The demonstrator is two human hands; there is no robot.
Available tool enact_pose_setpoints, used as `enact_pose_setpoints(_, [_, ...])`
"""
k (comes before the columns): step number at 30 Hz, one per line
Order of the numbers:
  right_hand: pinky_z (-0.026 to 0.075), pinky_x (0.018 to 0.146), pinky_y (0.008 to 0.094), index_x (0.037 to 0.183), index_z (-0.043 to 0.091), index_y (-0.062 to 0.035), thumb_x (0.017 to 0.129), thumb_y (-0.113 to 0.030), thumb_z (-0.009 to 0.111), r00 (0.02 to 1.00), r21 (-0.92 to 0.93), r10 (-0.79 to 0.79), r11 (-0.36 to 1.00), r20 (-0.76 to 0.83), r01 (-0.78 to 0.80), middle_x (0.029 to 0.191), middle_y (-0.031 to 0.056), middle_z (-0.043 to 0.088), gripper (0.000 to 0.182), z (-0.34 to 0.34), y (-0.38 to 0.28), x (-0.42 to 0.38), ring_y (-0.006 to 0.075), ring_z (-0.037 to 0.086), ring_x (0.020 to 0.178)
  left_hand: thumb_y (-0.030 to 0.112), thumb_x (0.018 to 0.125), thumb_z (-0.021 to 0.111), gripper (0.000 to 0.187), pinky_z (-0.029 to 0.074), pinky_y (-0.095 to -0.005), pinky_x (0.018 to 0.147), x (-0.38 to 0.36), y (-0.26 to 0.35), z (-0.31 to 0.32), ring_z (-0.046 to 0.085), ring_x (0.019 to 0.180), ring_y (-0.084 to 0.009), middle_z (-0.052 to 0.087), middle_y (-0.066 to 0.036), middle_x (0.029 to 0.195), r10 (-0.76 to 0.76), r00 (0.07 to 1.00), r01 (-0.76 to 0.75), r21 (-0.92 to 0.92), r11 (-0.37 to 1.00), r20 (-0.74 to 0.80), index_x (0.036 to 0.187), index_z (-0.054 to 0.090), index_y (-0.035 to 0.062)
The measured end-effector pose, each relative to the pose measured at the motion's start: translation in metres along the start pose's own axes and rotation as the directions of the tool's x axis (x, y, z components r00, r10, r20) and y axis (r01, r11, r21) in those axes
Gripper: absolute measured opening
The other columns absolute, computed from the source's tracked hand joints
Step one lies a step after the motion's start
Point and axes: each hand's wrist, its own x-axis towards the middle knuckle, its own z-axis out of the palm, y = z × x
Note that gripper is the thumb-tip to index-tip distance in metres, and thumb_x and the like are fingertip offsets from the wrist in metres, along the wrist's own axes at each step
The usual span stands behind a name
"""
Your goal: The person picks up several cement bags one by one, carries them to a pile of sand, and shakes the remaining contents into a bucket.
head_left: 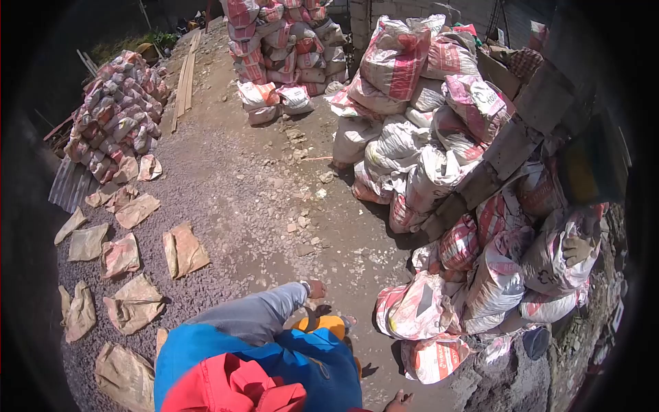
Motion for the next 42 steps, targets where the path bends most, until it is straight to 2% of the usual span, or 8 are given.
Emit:
enact_pose_setpoints(10, [0.037,0.093,0.0353,0.126,0.036,0.0051,0.079,-0.026,0.061,0.992,-0.065,0.071,0.995,-0.104,-0.078,0.121,0.0246,0.046,0.062,-0.046,0.015,0.08,0.0327,0.048,0.11,0.027,0.081,0.058,0.054,0.038,-0.0309,0.091,0.061,0.274,0.066,0.051,0.108,-0.0262,0.05,-0.018,0.119,0.432,0.896,-0.404,-0.211,0.89,0.107,0.124,0.041,0.0006])
enact_pose_setpoints(14, [0.035,0.095,0.0367,0.125,0.038,0.0041,0.078,-0.028,0.061,0.996,-0.158,0.087,0.983,-0.027,-0.09,0.121,0.0236,0.046,0.061,-0.053,0.025,0.169,0.0343,0.045,0.113,0.027,0.078,0.064,0.07,0.037,-0.0315,0.091,0.072,0.35,0.115,0.046,0.108,-0.028,0.045,-0.022,0.12,0.239,0.945,-0.074,-0.564,0.822,0.225,0.131,0.029,-0.0024])
enact_pose_setpoints(18, [0.038,0.09,0.0367,0.122,0.042,0.0001,0.071,-0.021,0.066,0.988,-0.104,-0.156,0.983,-0.021,0.153,0.116,0.0196,0.049,0.059,-0.009,0.084,0.262,0.0334,0.046,0.107,0.029,0.073,0.07,0.084,0.041,-0.0351,0.089,0.127,0.38,0.191,0.044,0.109,-0.0271,0.035,-0.019,0.125,0.437,0.899,-0.437,-0.118,0.892,-0.026,0.134,0.021,-0.001])
enact_pose_setpoints(25, [0.03,0.097,0.0415,0.124,0.037,-0.0018,0.068,-0.021,0.068,0.95,-0.353,-0.298,0.882,0.098,0.313,0.127,0.0173,0.037,0.067,0.083,0.121,0.356,0.032,0.039,0.114,0.027,0.07,0.073,0.092,0.038,-0.035,0.092,0.216,0.415,0.269,0.035,0.118,-0.0267,0.025,-0.02,0.133,0.345,0.929,-0.363,-0.145,0.921,-0.136,0.136,0.015,0.0003])
enact_pose_setpoints(26, [0.029,0.098,0.0428,0.124,0.037,-0.0025,0.07,-0.021,0.067,0.938,-0.414,-0.334,0.844,0.094,0.342,0.128,0.0173,0.036,0.064,0.096,0.128,0.36,0.0313,0.039,0.115,0.032,0.073,0.07,0.073,0.044,-0.0314,0.079,0.225,0.418,0.275,0.05,0.101,-0.0218,0.048,-0.02,0.113,0.439,0.86,-0.455,-0.002,0.89,-0.261,0.127,0.035,-0.0019])
enact_pose_setpoints(29, [0.03,0.095,0.0425,0.12,0.04,-0.0024,0.072,-0.019,0.062,0.912,-0.654,-0.402,0.669,0.082,0.354,0.12,0.0158,0.043,0.055,0.123,0.152,0.372,0.0297,0.043,0.109,0.037,0.078,0.065,0.049,0.045,-0.0294,0.059,0.234,0.435,0.268,0.056,0.068,-0.016,0.06,-0.011,0.074,-0.059,0.994,0.085,-0.295,0.952,0.096,0.106,0.056,-0.0016])
enact_pose_setpoints(33, [0.032,0.091,0.0415,0.115,0.047,-0.0075,0.073,-0.015,0.057,0.945,-0.625,-0.211,0.71,0.248,0.323,0.103,0.011,0.052,0.043,0.11,0.172,0.37,0.0269,0.048,0.101,0.033,0.083,0.059,0.043,0.041,-0.027,0.046,0.239,0.428,0.269,0.052,0.048,-0.0111,0.057,-0.007,0.053,-0.281,0.954,0.298,-0.257,0.919,0.103,0.101,0.057,-0.005])
enact_pose_setpoints(42, [0.039,0.085,0.0325,0.096,0.06,-0.0071,0.078,0.0,0.05,0.98,0.106,0.032,0.994,-0.198,-0.011,0.099,0.0083,0.058,0.022,-0.105,0.203,0.298,0.0239,0.053,0.094,0.002,0.08,0.043,0.044,0.051,-0.0271,0.067,0.233,0.465,0.227,0.058,0.082,-0.0152,0.057,-0.011,0.101,-0.006,0.98,0.156,-0.744,0.65,0.201,0.124,0.046,0.0059])
